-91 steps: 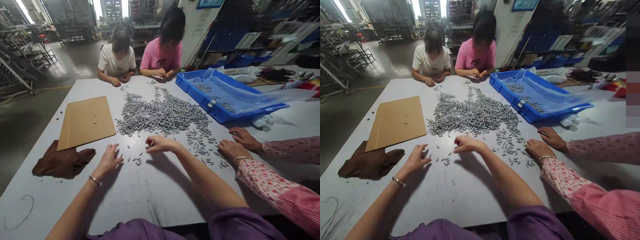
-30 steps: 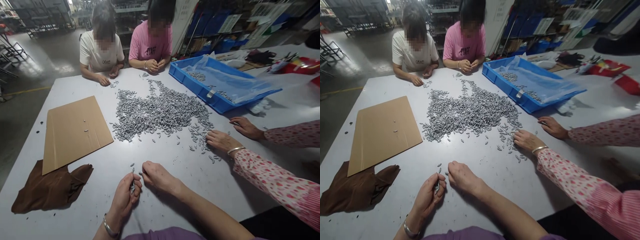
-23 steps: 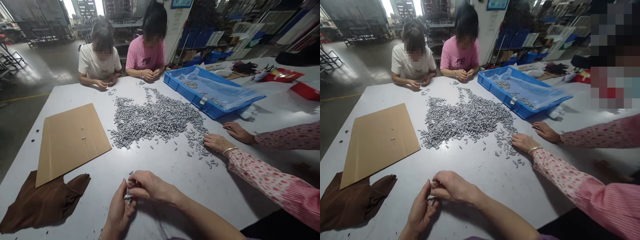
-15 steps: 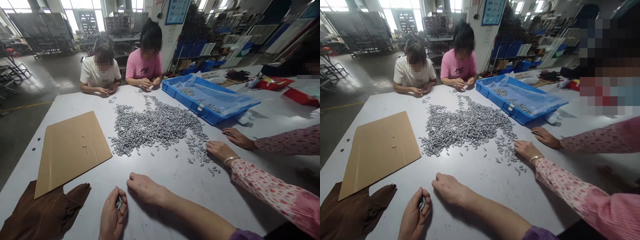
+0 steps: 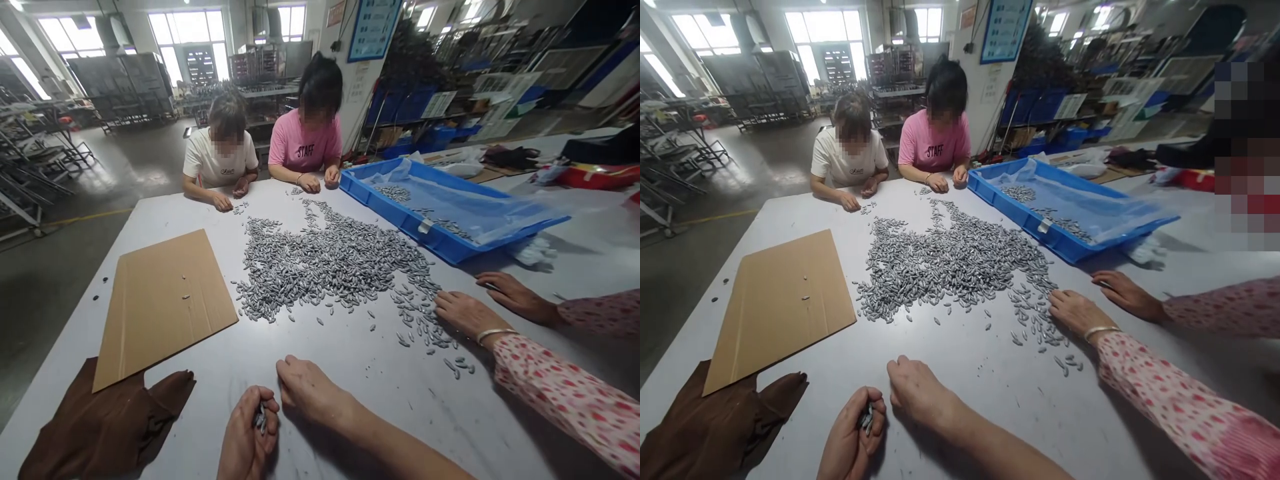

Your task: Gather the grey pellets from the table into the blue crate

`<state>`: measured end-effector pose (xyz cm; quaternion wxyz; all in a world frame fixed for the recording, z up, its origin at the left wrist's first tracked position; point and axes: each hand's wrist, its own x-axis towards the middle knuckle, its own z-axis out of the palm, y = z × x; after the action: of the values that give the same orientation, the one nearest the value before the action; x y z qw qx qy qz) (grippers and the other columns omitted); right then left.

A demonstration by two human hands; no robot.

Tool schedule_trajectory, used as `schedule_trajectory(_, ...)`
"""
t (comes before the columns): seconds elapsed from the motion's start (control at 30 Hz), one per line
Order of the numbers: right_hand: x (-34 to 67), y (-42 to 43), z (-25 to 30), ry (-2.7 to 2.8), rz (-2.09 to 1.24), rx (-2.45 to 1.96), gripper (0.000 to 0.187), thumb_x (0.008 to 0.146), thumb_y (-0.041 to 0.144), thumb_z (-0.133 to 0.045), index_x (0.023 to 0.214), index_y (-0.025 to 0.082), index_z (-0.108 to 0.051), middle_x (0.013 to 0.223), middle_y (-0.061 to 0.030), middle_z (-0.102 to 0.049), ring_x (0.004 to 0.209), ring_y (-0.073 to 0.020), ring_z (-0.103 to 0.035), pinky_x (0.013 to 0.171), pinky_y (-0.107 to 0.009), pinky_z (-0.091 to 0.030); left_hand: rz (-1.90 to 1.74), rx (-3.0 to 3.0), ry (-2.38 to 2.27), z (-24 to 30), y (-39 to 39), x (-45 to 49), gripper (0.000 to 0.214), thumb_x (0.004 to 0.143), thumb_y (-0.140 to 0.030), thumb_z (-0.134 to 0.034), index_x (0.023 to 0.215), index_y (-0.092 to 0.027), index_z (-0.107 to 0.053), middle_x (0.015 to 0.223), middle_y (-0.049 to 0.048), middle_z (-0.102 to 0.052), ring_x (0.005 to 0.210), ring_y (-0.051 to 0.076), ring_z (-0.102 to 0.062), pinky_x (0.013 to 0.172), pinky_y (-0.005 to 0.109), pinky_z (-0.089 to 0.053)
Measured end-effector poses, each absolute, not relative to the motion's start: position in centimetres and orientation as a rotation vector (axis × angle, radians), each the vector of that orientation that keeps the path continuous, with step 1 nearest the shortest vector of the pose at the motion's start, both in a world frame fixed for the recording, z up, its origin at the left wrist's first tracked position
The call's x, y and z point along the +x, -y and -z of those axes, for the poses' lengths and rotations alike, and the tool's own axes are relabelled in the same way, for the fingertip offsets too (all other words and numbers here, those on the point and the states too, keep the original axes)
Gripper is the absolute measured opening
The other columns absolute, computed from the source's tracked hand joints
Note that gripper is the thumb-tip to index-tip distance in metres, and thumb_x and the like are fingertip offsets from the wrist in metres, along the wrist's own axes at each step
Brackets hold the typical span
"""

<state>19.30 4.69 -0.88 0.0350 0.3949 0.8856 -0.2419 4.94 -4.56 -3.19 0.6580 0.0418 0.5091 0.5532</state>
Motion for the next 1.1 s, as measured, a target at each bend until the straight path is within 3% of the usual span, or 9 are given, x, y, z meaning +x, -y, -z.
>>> schedule_trajectory(0.13, 19.3, -4.6, 0.1, -2.924, 1.081, 1.144, 0.003, 0.09, 0.017, -0.058, 0.09, 0.017, -0.061, 0.086, -0.0044, -0.065, 0.074, -0.0154, -0.059, 0.065, -0.025, -0.038, -1.246, 0.01, -1.045, 3.6, 4.5, 5.5, 0.045, 0.072, -0.051, -0.085, 0.091, -0.014, -0.067, 0.068, -0.0005, -0.061, 0.052, 0.007, -0.052, 0.042, 0.016, -0.038)
schedule_trajectory(0.23, 18.9, -6.6, -0.9, -3.05, 1.214, 0.903, 0.022, 0.093, 0.033, -0.064, 0.107, 0.017, -0.066, 0.096, -0.006, -0.069, 0.081, -0.0165, -0.064, 0.074, -0.026, -0.047, -1.212, -0.048, -0.979, 3.6, 4.5, 5.4, 0.047, 0.07, -0.054, -0.085, 0.088, -0.015, -0.066, 0.067, -0.0003, -0.061, 0.043, 0.006, -0.045, 0.033, 0.015, -0.026)
schedule_trajectory(0.3, 17.9, -9.4, -1.2, -3.117, 1.006, 1.088, 0.032, 0.096, 0.034, -0.06, 0.123, 0.015, -0.064, 0.119, -0.0136, -0.068, 0.103, -0.022, -0.065, 0.089, -0.033, -0.051, -1.187, -0.031, -0.963, 3.5, 4.5, 5.1, 0.044, 0.072, -0.053, -0.084, 0.081, -0.015, -0.063, 0.066, -0.0004, -0.061, 0.039, 0.003, -0.037, 0.031, 0.014, -0.017)
schedule_trajectory(0.4, 15.8, -14.4, -0.8, -3.105, 0.565, 1.294, 0.046, 0.098, 0.036, -0.058, 0.138, 0.015, -0.057, 0.154, -0.0185, -0.046, 0.143, -0.0352, -0.039, 0.117, -0.054, -0.032, -1.205, -0.001, -0.965, 3.4, 4.5, 4.6, 0.041, 0.074, -0.049, -0.084, 0.074, -0.015, -0.06, 0.063, -0.0015, -0.058, 0.039, 0.001, -0.033, 0.032, 0.013, -0.015)
schedule_trajectory(0.5, 14.5, -17.5, 0.2, -2.988, 0.406, 1.258, 0.058, 0.097, 0.051, -0.056, 0.148, 0.023, -0.05, 0.163, -0.0125, -0.035, 0.152, -0.0421, -0.02, 0.119, -0.07, -0.012, -1.222, -0.023, -0.978, 3.6, 4.5, 4.4, 0.041, 0.072, -0.049, -0.085, 0.076, -0.015, -0.061, 0.065, -0.0016, -0.057, 0.04, 0.002, -0.033, 0.032, 0.014, -0.015)
schedule_trajectory(0.57, 14.5, -18.0, 0.8, -2.962, 0.378, 1.192, 0.062, 0.096, 0.056, -0.055, 0.151, 0.027, -0.047, 0.165, -0.0099, -0.033, 0.153, -0.0431, -0.016, 0.118, -0.073, -0.008, -1.223, -0.03, -0.981, 3.7, 4.4, 4.3, 0.041, 0.073, -0.049, -0.084, 0.077, -0.015, -0.062, 0.066, -0.0014, -0.057, 0.04, 0.002, -0.033, 0.032, 0.014, -0.015)
schedule_trajectory(0.73, 17.5, -15.4, 1.4, -3.013, 0.442, 1.017, 0.061, 0.094, 0.054, -0.058, 0.15, 0.033, -0.047, 0.162, -0.0074, -0.037, 0.148, -0.0426, -0.025, 0.117, -0.067, -0.021, -1.195, -0.016, -0.989, 3.6, 4.5, 4.4, 0.037, 0.077, -0.046, -0.082, 0.079, -0.016, -0.06, 0.067, -0.0023, -0.056, 0.042, 0.002, -0.034, 0.033, 0.014, -0.016)
schedule_trajectory(0.93, 22.9, -10.7, 0.9, -2.935, 0.628, 0.863, 0.055, 0.093, 0.049, -0.064, 0.144, 0.034, -0.053, 0.163, -0.0074, -0.036, 0.148, -0.0454, -0.025, 0.114, -0.071, -0.025, -1.179, 0.025, -0.981, 3.2, 4.3, 4.4, 0.034, 0.077, -0.043, -0.08, 0.08, -0.015, -0.061, 0.068, -0.0019, -0.057, 0.042, 0.002, -0.034, 0.033, 0.013, -0.018)
schedule_trajectory(1.1, 27.7, -8.6, 0.5, -3.009, 0.754, 0.949, 0.029, 0.102, 0.034, -0.049, 0.122, 0.025, -0.069, 0.138, -0.0096, -0.062, 0.134, -0.0316, -0.05, 0.112, -0.056, -0.039, -1.171, 0.049, -0.996, 2.7, 4.1, 4.2, 0.03, 0.08, -0.04, -0.078, 0.081, -0.014, -0.062, 0.069, -0.001, -0.058, 0.043, 0.001, -0.035, 0.033, 0.012, -0.021)
